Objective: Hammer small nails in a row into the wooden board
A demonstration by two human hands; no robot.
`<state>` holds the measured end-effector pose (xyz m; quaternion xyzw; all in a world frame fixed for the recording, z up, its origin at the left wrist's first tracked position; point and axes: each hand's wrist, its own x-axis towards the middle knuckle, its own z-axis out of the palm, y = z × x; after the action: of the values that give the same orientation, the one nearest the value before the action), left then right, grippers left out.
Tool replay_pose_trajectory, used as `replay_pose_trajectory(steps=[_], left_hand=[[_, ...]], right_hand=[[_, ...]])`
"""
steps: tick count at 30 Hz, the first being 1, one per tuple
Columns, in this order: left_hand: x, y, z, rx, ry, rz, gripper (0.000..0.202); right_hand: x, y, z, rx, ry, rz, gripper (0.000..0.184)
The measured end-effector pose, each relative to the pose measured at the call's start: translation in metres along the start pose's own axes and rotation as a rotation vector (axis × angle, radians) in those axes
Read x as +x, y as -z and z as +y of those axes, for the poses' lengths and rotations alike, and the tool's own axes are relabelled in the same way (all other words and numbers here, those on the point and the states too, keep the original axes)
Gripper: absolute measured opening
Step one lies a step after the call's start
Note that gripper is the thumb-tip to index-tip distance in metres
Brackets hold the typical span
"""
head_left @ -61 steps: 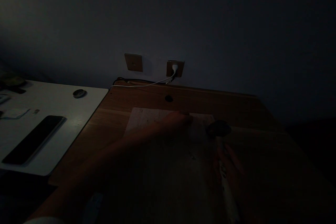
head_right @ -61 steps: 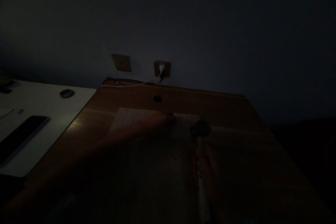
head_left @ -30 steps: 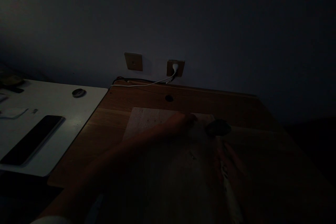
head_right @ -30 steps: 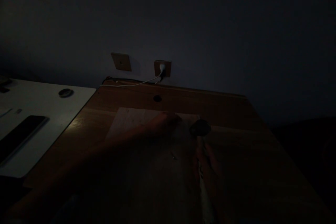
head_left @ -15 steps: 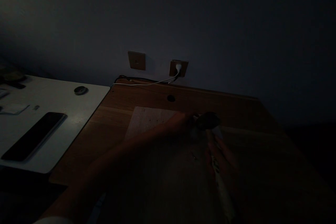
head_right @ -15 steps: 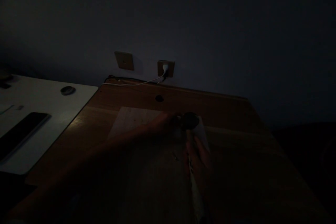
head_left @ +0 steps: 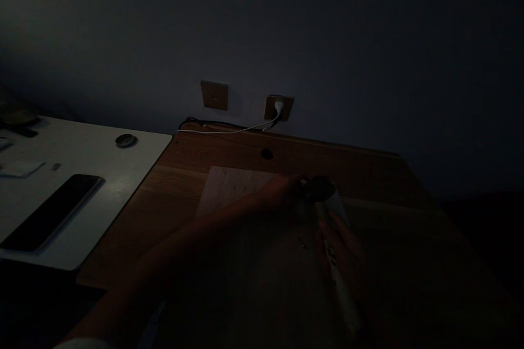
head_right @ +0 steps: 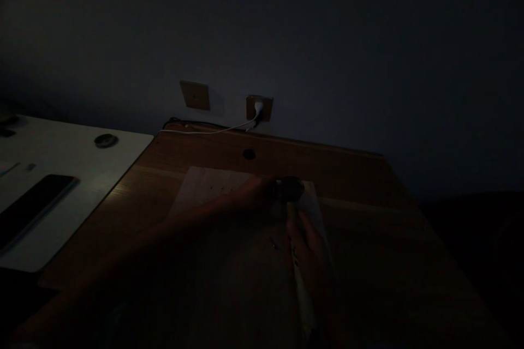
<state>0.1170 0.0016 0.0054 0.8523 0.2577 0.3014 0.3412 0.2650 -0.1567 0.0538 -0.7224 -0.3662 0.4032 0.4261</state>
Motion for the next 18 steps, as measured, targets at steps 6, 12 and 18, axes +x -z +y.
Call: replay_pose_trajectory(steps=[6,12,18], left_hand=[[-0.005,0.020,0.012,0.066,0.010,-0.079,0.047],[-0.038,0.009,0.057,0.409,-0.452,-0.353,0.022],[-0.061,-0.028,0.080,0.604,-0.622,-0.288,0.016]], right_hand=[[-0.013,0.015,0.003,0.026,-0.115,0.038,0.066],[-0.030,0.036,0.025,-0.008,-0.131,0.090,0.066],[-0.028,0.045,0.048,-0.111,0.040,0.041,0.047]])
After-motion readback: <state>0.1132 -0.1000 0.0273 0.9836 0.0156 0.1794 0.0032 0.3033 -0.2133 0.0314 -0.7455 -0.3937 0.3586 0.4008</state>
